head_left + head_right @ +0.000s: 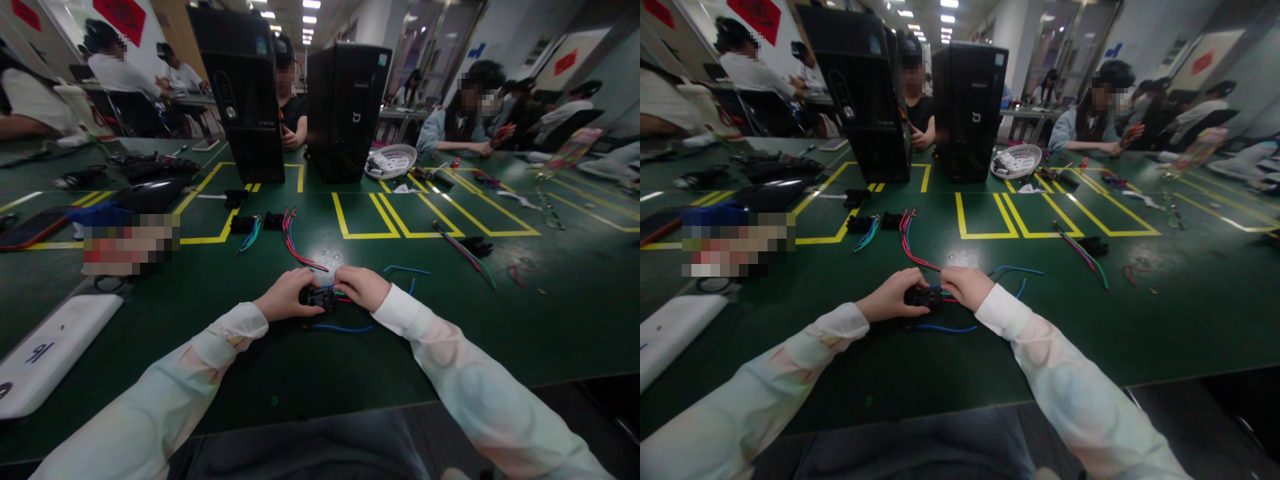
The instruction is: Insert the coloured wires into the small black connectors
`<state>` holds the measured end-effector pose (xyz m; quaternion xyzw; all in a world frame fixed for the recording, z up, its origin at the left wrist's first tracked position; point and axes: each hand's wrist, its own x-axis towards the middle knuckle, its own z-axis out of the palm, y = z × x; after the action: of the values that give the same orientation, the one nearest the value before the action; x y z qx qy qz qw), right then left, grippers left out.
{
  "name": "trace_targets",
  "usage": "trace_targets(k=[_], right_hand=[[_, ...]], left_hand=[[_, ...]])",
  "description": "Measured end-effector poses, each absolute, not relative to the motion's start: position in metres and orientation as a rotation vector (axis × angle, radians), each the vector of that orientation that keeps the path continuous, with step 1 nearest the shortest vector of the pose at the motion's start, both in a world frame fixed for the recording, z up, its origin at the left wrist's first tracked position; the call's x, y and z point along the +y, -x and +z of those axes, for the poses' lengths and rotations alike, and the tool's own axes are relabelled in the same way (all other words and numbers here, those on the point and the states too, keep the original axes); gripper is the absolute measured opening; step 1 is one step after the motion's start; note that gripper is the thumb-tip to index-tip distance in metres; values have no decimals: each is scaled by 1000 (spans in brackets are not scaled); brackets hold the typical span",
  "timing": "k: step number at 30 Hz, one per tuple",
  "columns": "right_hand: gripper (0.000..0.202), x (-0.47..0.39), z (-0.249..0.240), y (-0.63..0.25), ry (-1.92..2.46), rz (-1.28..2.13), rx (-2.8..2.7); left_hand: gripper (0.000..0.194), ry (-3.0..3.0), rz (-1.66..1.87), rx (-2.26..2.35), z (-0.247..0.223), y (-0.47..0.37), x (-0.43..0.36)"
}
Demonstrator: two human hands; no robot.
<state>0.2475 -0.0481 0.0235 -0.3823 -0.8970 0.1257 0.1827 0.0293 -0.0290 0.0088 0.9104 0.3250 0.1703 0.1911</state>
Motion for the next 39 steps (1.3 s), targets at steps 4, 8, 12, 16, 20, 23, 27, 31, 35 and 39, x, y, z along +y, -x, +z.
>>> trace_targets(k=[4,8,12,16,20,23,27,31,35,39], right_hand=[[11,-47,23,-249,1017,409,-2527],[11,-46,25,-252,942,466,-2549],[10,-46,25,-253,1015,444,-2541],[8,-47,21,-248,1138,340,-2429],[9,-47,18,-245,1155,312,-2371],[9,-45,19,-248,1045,393,-2426],[9,-44,24,-253,916,493,-2463],[9,-45,27,-254,915,507,-2477],[8,-46,24,-250,1052,396,-2432],[7,-49,20,-245,1181,283,-2357]], left_hand=[[39,-2510,500,904,9,-29,-30],[49,-2459,532,898,8,-29,-30],[40,-2512,472,902,9,-28,-29],[39,-2540,428,850,10,-27,-27],[39,-2533,429,858,10,-27,-27],[39,-2537,443,881,9,-27,-27],[38,-2548,463,908,7,-27,-28],[38,-2546,465,901,7,-27,-28],[39,-2543,414,878,9,-27,-27],[40,-2547,382,852,11,-26,-26]])
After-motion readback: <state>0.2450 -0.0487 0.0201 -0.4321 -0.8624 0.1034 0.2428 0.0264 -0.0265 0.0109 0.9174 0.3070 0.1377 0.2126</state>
